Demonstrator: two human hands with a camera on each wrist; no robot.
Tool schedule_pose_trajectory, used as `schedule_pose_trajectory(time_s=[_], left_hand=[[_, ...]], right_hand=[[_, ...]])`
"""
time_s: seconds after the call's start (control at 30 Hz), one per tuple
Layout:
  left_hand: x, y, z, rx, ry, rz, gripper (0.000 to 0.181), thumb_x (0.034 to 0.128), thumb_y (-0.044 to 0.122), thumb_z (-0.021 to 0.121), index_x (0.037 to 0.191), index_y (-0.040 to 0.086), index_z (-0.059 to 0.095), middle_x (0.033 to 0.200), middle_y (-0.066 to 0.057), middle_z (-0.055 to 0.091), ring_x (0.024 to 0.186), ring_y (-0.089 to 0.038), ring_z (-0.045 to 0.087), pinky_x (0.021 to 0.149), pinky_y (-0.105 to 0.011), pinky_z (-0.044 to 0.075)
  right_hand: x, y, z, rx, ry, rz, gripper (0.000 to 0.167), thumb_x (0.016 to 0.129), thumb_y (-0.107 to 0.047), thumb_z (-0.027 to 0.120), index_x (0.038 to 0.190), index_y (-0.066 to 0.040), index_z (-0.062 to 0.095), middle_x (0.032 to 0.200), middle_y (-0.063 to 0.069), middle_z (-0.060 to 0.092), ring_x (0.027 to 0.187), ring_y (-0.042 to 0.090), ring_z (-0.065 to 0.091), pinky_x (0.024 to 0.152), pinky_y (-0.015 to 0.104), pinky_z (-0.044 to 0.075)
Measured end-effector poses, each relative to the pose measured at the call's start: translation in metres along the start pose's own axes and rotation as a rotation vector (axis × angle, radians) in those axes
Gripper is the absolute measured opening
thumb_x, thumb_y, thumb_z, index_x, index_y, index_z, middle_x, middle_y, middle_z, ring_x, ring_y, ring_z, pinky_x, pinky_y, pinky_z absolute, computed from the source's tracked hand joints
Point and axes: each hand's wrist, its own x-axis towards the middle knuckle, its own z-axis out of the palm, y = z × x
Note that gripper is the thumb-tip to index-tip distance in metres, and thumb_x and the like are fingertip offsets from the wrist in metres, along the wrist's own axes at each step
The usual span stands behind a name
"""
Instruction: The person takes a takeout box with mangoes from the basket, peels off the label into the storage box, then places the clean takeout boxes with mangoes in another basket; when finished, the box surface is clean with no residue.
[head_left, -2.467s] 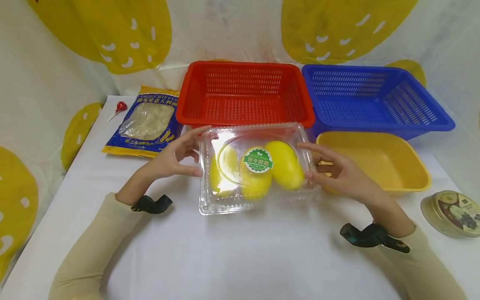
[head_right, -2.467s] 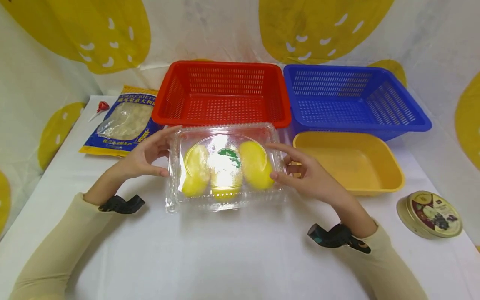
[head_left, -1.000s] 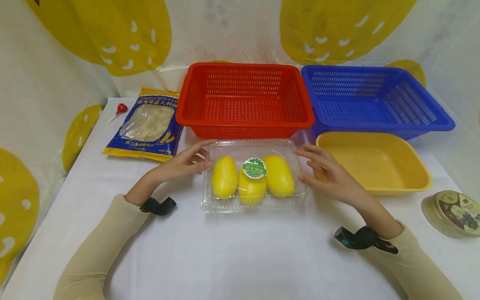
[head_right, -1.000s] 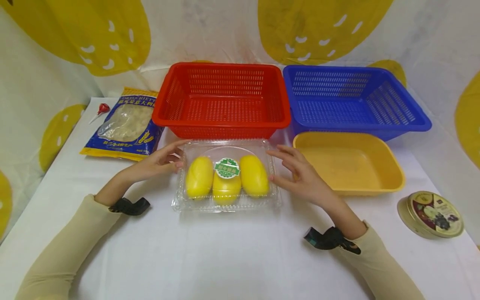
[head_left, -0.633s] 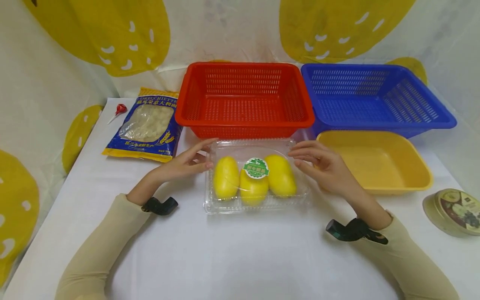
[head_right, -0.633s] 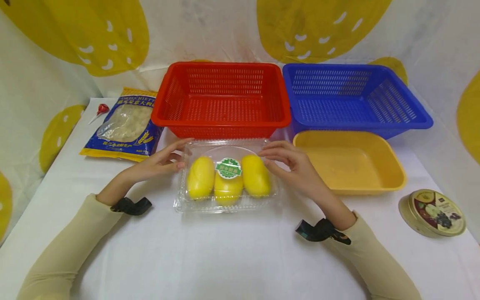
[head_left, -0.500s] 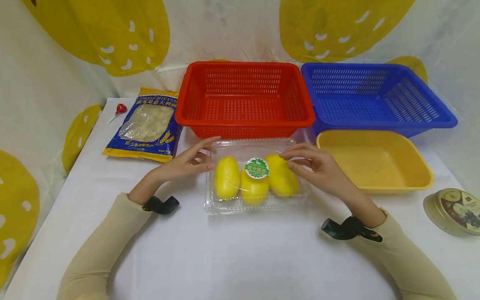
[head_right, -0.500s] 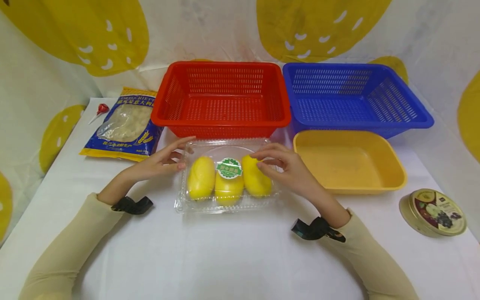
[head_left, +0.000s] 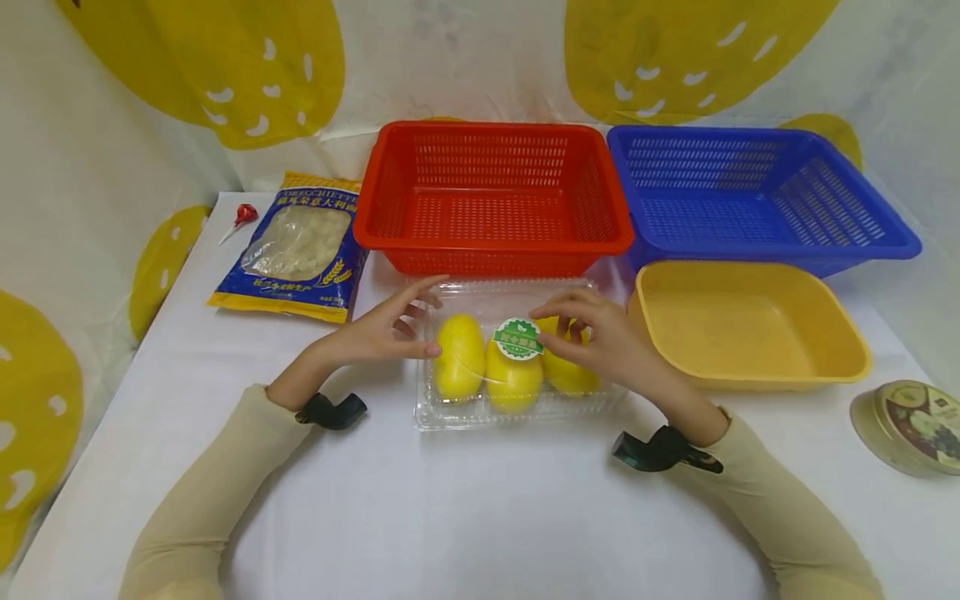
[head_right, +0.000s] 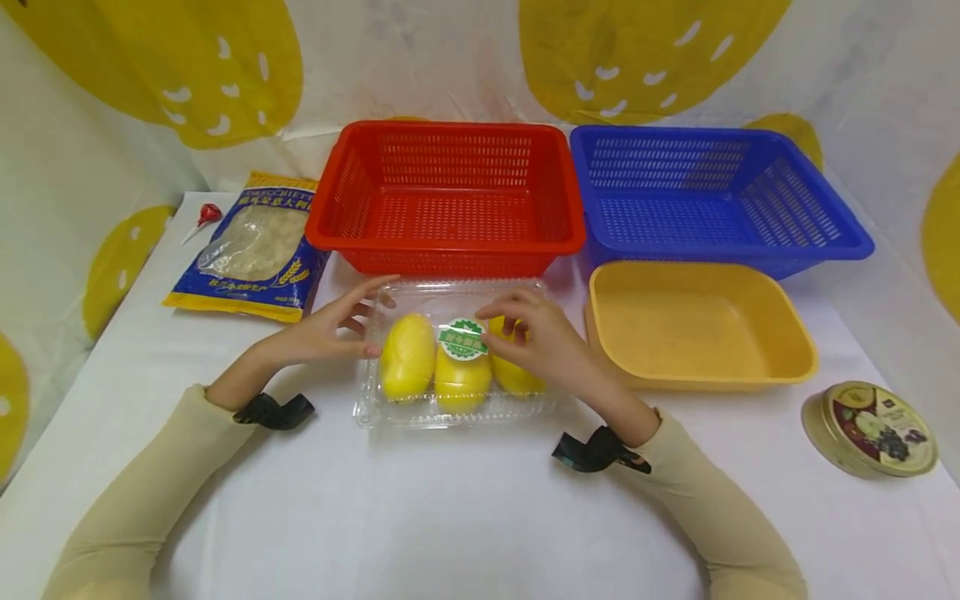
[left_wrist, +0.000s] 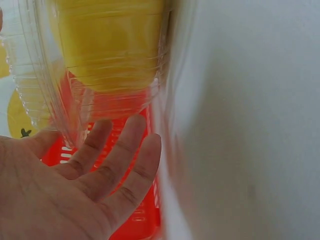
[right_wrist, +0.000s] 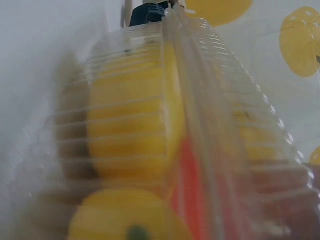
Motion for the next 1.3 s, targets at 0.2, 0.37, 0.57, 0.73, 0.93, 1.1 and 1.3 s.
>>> schedule_pose_trajectory(time_s=[0.2, 0.37, 0.57, 0.73, 0.93, 1.1, 1.3], left_hand=[[0.0002, -0.0015, 0.0001, -0.014, 0.012, -0.014, 0.097, 0.0811, 0.049, 0.076, 0.155, 0.02, 0.02, 0.138, -0.019, 0.044, 0.121, -0.037, 0.049, 0.096, -0.049, 0.049], [-0.0001, -0.0025, 0.0005, -0.031, 0.019, -0.034, 0.098, 0.0801, 0.051, 0.076, 0.155, 0.02, 0.021, 0.139, -0.018, 0.043, 0.122, -0.039, 0.049, 0.098, -0.05, 0.047], [0.0005, -0.0017, 0.0003, -0.03, 0.02, -0.041, 0.095, 0.0814, 0.045, 0.077, 0.155, 0.02, 0.021, 0.138, -0.018, 0.043, 0.122, -0.039, 0.048, 0.098, -0.051, 0.047], [0.0015, -0.0011, 0.0004, -0.039, 0.018, -0.033, 0.095, 0.0817, 0.043, 0.077, 0.155, 0.02, 0.02, 0.138, -0.019, 0.043, 0.122, -0.04, 0.048, 0.098, -0.051, 0.047], [0.002, -0.0013, 0.0012, -0.055, 0.013, -0.033, 0.094, 0.0827, 0.039, 0.078, 0.154, 0.02, 0.021, 0.138, -0.019, 0.043, 0.123, -0.041, 0.049, 0.099, -0.051, 0.046], [0.002, -0.0026, 0.0029, -0.072, 0.008, -0.049, 0.092, 0.0832, 0.039, 0.077, 0.154, 0.02, 0.021, 0.14, -0.019, 0.041, 0.124, -0.041, 0.047, 0.1, -0.052, 0.045], [0.0024, -0.0018, 0.0028, -0.098, 0.009, -0.07, 0.094, 0.0826, 0.046, 0.075, 0.154, 0.019, 0.021, 0.143, -0.018, 0.04, 0.129, -0.037, 0.042, 0.104, -0.053, 0.042]], right_hand=[[0.0035, -0.0039, 0.0045, -0.072, 0.02, 0.065, 0.015, 0.086, -0.004, 0.074, 0.101, -0.006, 0.073, 0.105, 0.007, 0.058, 0.078, 0.016, 0.053, 0.059, 0.02, 0.044], [0.0055, -0.0042, 0.0031, -0.063, 0.015, 0.068, 0.012, 0.087, -0.001, 0.071, 0.098, -0.006, 0.072, 0.104, 0.007, 0.06, 0.079, 0.017, 0.053, 0.062, 0.026, 0.047], [0.0057, -0.0005, 0.0024, -0.026, 0.015, 0.025, 0.01, 0.087, 0.0, 0.07, 0.096, -0.005, 0.07, 0.099, 0.005, 0.061, 0.08, 0.016, 0.051, 0.061, 0.028, 0.046], [0.005, 0.0009, 0.0017, 0.002, 0.027, 0.004, 0.008, 0.086, 0.002, 0.07, 0.093, -0.004, 0.068, 0.098, 0.006, 0.058, 0.079, 0.015, 0.05, 0.057, 0.021, 0.041], [0.0027, 0.0005, 0.0011, 0.052, 0.02, 0.021, 0.005, 0.089, 0.001, 0.067, 0.093, -0.002, 0.066, 0.096, 0.009, 0.056, 0.082, 0.018, 0.048, 0.06, 0.019, 0.041], [-0.0003, 0.0004, 0.0025, 0.088, 0.031, 0.015, 0.005, 0.09, 0.002, 0.065, 0.094, -0.001, 0.064, 0.094, 0.009, 0.055, 0.084, 0.017, 0.047, 0.064, 0.019, 0.041], [-0.0013, -0.0017, 0.0026, 0.11, 0.037, 0.019, 0.006, 0.091, 0.004, 0.063, 0.096, 0.002, 0.062, 0.093, 0.008, 0.053, 0.086, 0.015, 0.047, 0.067, 0.019, 0.042]])
